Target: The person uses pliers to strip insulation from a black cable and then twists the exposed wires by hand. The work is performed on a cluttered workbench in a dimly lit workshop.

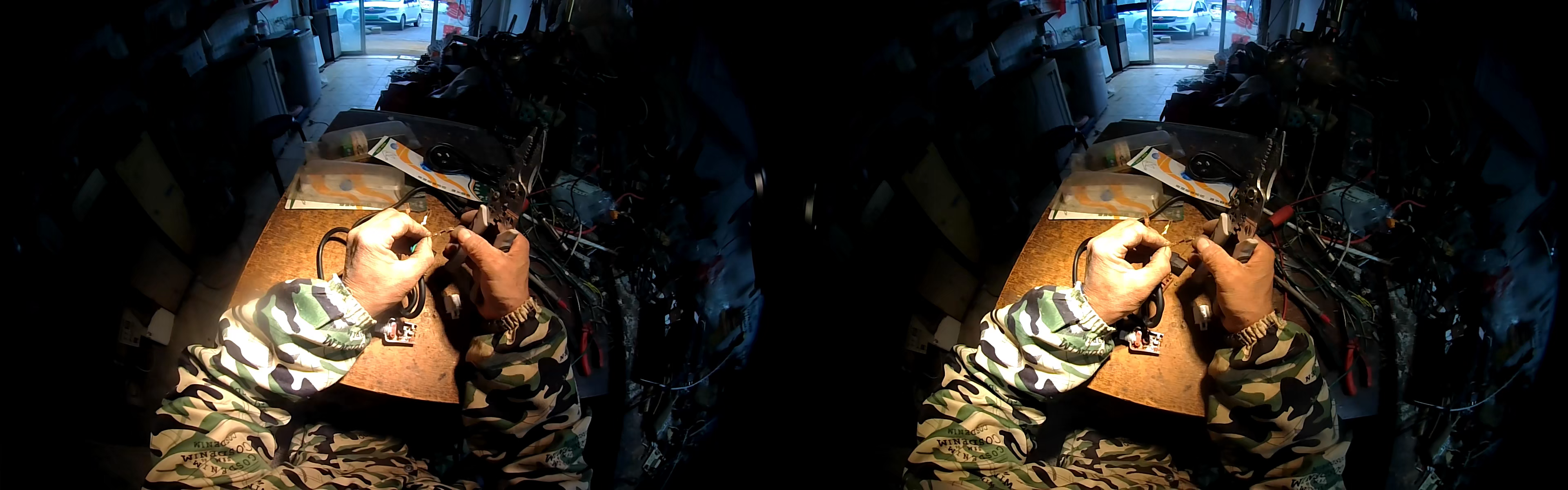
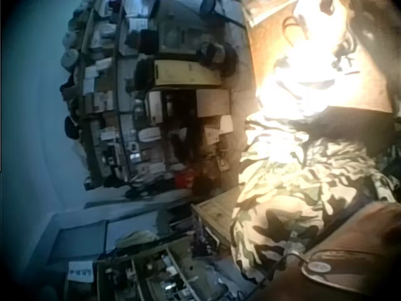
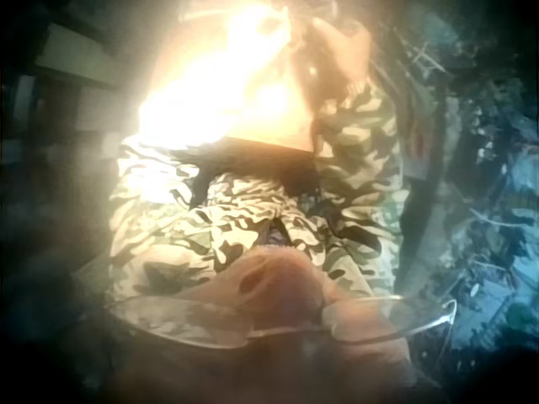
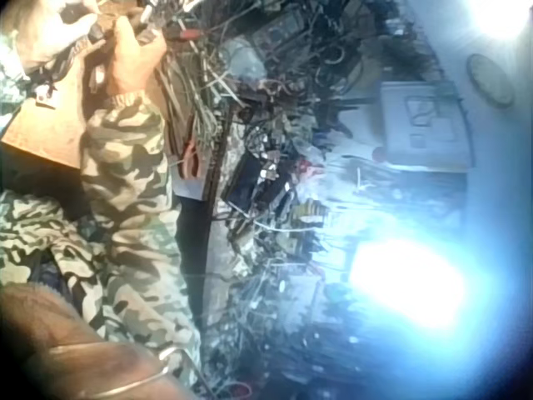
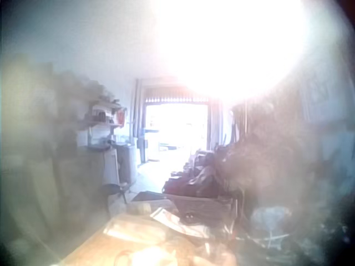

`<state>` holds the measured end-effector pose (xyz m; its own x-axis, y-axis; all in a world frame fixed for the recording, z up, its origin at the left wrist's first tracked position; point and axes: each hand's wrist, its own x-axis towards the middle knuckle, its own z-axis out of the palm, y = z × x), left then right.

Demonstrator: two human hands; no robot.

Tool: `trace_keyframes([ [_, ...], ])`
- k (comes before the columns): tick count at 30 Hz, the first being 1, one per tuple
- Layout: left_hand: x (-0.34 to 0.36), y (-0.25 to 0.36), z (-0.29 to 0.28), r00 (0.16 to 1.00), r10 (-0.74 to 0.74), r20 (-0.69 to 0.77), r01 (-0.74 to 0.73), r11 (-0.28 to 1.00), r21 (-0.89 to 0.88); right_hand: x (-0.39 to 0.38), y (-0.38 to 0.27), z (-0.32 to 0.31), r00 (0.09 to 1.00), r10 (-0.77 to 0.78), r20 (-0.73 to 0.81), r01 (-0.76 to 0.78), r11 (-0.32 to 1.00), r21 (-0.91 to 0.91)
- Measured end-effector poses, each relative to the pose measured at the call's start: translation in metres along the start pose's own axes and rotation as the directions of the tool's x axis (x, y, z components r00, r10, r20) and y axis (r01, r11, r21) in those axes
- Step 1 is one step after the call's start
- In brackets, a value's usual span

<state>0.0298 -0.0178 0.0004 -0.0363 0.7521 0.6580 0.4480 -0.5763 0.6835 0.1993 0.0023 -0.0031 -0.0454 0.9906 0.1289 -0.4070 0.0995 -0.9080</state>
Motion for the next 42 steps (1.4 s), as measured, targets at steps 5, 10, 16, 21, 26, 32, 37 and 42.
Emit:
trace_keyframes([
  [5,-0.002,-0.005,0.0,1.0,0.002,0.017,-0.002,1.0,-0.013,0.0,-0.004,0.003,1.0,0.006,0.017,-0.007,0.999,0.048],
  [10,-0.002,-0.004,0.006,0.999,-0.009,0.044,0.011,0.999,-0.038,0.001,-0.001,-0.009,0.999,0.004,0.036,-0.004,1.0,0.001],
  [16,-0.003,-0.003,0.0,0.999,-0.036,0.04,0.038,0.999,-0.032,0.003,0.002,-0.003,0.999,-0.008,0.045,0.008,1.0,0.008],
  [21,-0.003,-0.005,0.005,0.991,-0.103,0.087,0.11,0.992,-0.068,0.002,-0.001,-0.007,0.999,0.002,0.04,-0.002,1.0,0.013],
  [26,-0.005,-0.009,0.003,0.972,-0.193,0.132,0.212,0.965,-0.152,0.003,0.001,-0.005,0.999,-0.018,0.038,0.018,1.0,-0.008],
  [32,-0.004,-0.011,0.005,0.932,-0.288,0.22,0.34,0.906,-0.254,0.002,-0.001,-0.006,1.0,-0.008,0.021,0.008,1.0,0.0],
  [37,-0.002,-0.007,0.001,0.904,-0.332,0.27,0.404,0.87,-0.282,0.003,0.0,-0.008,1.0,-0.022,0.008,0.022,1.0,-0.011],
  [42,0.0,-0.01,-0.001,0.876,-0.355,0.327,0.458,0.826,-0.33,0.003,-0.004,-0.007,1.0,0.001,0.006,-0.001,1.0,-0.019],
])
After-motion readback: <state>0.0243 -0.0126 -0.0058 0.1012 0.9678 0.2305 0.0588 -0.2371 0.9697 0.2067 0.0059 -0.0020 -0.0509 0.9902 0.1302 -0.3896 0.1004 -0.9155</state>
